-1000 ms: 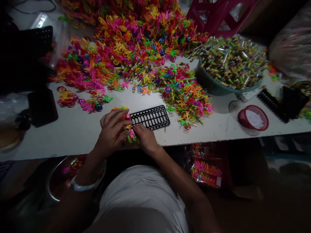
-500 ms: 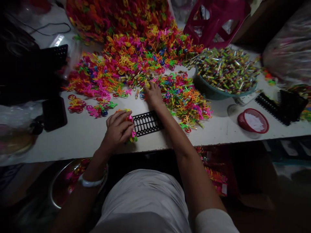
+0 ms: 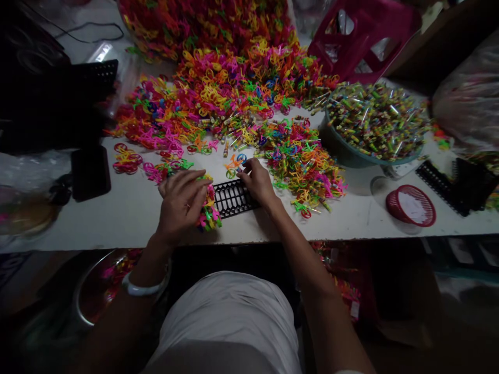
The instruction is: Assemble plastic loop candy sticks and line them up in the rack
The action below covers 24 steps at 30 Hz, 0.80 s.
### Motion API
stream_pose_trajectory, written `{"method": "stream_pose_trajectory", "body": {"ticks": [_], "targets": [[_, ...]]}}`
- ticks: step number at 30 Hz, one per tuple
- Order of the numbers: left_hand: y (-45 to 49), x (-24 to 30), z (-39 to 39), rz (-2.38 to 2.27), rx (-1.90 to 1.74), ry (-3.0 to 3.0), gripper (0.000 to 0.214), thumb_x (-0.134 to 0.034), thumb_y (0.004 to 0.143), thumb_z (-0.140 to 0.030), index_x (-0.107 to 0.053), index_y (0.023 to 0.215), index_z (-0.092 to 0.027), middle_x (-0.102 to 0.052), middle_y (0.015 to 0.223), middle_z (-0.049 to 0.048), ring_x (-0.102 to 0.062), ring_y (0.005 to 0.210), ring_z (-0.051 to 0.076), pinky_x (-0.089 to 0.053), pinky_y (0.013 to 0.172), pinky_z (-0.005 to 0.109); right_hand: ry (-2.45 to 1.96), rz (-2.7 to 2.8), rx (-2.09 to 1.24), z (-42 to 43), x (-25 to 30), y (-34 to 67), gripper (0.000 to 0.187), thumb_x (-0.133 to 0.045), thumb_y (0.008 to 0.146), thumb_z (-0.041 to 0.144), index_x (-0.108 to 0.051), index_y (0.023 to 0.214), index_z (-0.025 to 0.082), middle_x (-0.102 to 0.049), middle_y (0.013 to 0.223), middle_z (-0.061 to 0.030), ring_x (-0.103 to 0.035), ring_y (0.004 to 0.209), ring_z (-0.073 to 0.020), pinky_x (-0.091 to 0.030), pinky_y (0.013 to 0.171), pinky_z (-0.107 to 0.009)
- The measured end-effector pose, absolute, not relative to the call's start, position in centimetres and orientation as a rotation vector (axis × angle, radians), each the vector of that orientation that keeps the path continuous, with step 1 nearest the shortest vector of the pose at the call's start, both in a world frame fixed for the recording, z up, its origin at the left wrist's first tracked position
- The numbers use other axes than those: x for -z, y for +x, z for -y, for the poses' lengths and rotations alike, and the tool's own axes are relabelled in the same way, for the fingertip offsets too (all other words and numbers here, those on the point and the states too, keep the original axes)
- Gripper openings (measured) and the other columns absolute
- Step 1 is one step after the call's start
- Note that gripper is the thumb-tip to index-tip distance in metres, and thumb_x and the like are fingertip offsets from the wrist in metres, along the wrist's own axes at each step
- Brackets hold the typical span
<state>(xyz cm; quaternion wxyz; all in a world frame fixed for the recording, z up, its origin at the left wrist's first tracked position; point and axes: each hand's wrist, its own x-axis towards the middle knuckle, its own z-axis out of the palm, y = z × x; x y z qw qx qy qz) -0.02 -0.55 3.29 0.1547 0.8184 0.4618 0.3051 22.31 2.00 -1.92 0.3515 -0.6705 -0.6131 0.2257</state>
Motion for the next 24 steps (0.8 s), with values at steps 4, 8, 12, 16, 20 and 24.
{"method": "stream_pose_trajectory", "body": {"ticks": [4, 8, 12, 16, 20, 24], "targets": [[0.9, -3.6, -2.1, -1.291, -0.695, 2.393, 0.029, -0.043, 0.095, -0.035, -0.062, 0.115, -0.026, -0.061, 0.13, 0.0064, -0.046, 0.127, 0.025, -0.024, 0.106, 0.048, -1.61, 1.368, -0.874, -0.7, 2.8, 21.4, 0.026, -0.07, 0.071, 0.038, -0.06, 0.086, 0.019, -0.064, 0.076, 0.0008, -0.058, 0.071, -0.0161, -0.046, 0.067, -0.028], [1.2, -3.1, -3.2, -1.258, -0.586, 2.367, 0.03, -0.038, 0.097, -0.032, -0.066, 0.105, -0.025, -0.069, 0.109, 0.0048, -0.056, 0.11, 0.024, -0.031, 0.098, 0.045, -1.526, 1.19, -1.118, 0.6, 2.4, 20.1, 0.029, -0.07, 0.069, 0.042, -0.055, 0.081, 0.021, -0.059, 0.069, 0.0035, -0.056, 0.062, -0.0143, -0.047, 0.058, -0.027], [1.0, -2.9, -3.0, -1.29, -0.581, 2.379, 0.032, -0.037, 0.095, -0.029, -0.064, 0.112, -0.024, -0.068, 0.108, 0.0064, -0.055, 0.107, 0.025, -0.035, 0.092, 0.043, -1.334, 1.032, -1.295, 1.0, 2.6, 17.8, 0.027, -0.069, 0.07, 0.039, -0.05, 0.084, 0.024, -0.06, 0.07, 0.0041, -0.061, 0.061, -0.0152, -0.053, 0.058, -0.029], [0.8, -2.7, -3.0, -1.287, -0.574, 2.404, 0.036, -0.035, 0.096, -0.028, -0.059, 0.122, -0.022, -0.067, 0.11, 0.0077, -0.054, 0.107, 0.026, -0.036, 0.092, 0.042, -1.268, 0.961, -1.32, 0.2, 3.5, 15.9, 0.033, -0.073, 0.067, 0.041, -0.05, 0.084, 0.025, -0.062, 0.072, 0.0044, -0.063, 0.06, -0.0156, -0.056, 0.06, -0.031], [0.7, -2.6, -3.1, -1.277, -0.562, 2.419, 0.038, -0.034, 0.097, -0.028, -0.057, 0.126, -0.021, -0.066, 0.114, 0.0077, -0.053, 0.107, 0.025, -0.037, 0.092, 0.04, -1.265, 0.958, -1.269, -0.3, 4.1, 15.5, 0.035, -0.074, 0.068, 0.044, -0.052, 0.085, 0.023, -0.061, 0.071, 0.0044, -0.061, 0.054, -0.0138, -0.055, 0.055, -0.029], [0.7, -2.6, -3.0, -1.309, -0.559, 2.394, 0.04, -0.032, 0.097, -0.029, -0.053, 0.13, -0.019, -0.064, 0.12, 0.0074, -0.052, 0.111, 0.025, -0.037, 0.096, 0.04, -1.326, 1.069, -1.225, -0.4, 4.3, 16.0, 0.028, -0.067, 0.076, 0.043, -0.051, 0.086, 0.023, -0.06, 0.068, 0.0047, -0.06, 0.051, -0.0138, -0.051, 0.051, -0.026]]}}
